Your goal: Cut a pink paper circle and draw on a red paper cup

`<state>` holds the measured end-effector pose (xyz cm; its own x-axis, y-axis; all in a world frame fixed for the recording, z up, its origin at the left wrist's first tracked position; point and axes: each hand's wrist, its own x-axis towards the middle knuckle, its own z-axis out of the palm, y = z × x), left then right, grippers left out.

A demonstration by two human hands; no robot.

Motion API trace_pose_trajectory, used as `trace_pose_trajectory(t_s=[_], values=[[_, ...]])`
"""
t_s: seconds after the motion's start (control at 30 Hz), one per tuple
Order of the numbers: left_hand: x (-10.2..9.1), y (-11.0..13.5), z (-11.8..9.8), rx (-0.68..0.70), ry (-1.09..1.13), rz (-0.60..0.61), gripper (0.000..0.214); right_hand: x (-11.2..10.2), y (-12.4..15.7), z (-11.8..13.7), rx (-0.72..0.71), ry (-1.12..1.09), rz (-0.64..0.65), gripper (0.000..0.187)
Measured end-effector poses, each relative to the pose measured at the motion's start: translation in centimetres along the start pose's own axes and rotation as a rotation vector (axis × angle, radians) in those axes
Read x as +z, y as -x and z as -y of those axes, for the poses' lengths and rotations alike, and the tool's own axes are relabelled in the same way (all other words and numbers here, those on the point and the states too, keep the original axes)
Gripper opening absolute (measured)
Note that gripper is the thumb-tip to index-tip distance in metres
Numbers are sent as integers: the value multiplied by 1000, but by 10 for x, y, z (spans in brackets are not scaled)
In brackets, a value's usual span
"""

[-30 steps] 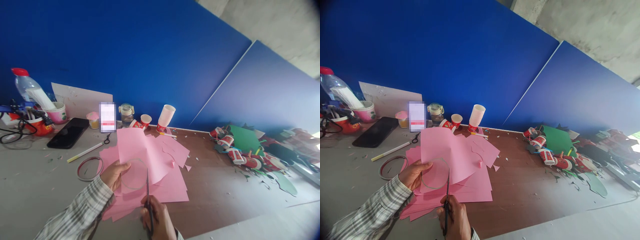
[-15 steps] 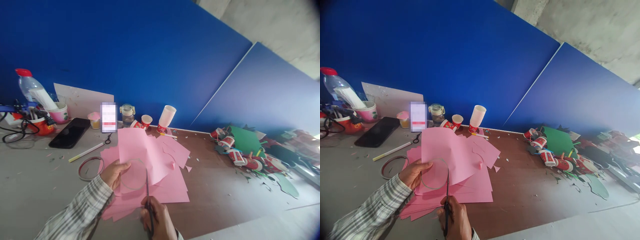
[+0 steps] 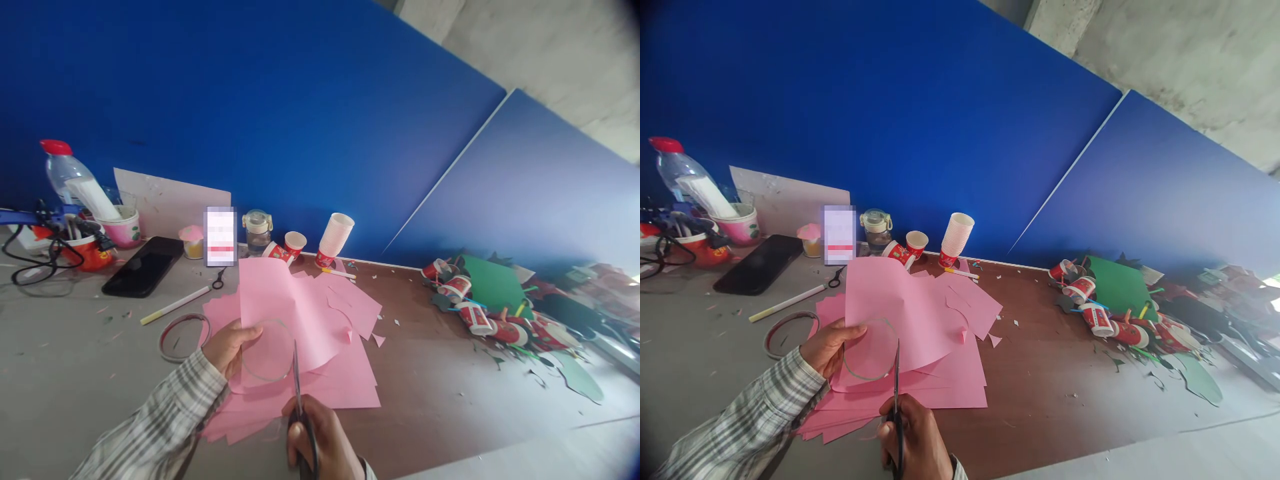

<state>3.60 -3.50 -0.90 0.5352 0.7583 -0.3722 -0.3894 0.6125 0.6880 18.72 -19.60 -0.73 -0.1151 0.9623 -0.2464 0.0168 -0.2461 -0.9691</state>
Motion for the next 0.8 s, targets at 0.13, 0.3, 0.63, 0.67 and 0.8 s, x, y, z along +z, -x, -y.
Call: trace_pose_trajectory(t_s=[0.13, 0.3, 0.63, 0.67, 0.8], values=[[3, 2, 1, 21, 3, 3, 60, -4, 2, 8, -34, -54, 57, 47], [9, 6, 1, 14, -8, 29, 60, -7, 1, 17, -36, -40, 64, 50], [10, 6, 2, -18, -16, 40, 58, -14, -9, 23, -38, 70, 57, 44], [10, 6, 3, -21, -17, 43, 58, -15, -10, 25, -36, 77, 64, 45], [7, 5, 4, -36, -18, 57, 58, -21, -14, 29, -37, 45, 120, 46]])
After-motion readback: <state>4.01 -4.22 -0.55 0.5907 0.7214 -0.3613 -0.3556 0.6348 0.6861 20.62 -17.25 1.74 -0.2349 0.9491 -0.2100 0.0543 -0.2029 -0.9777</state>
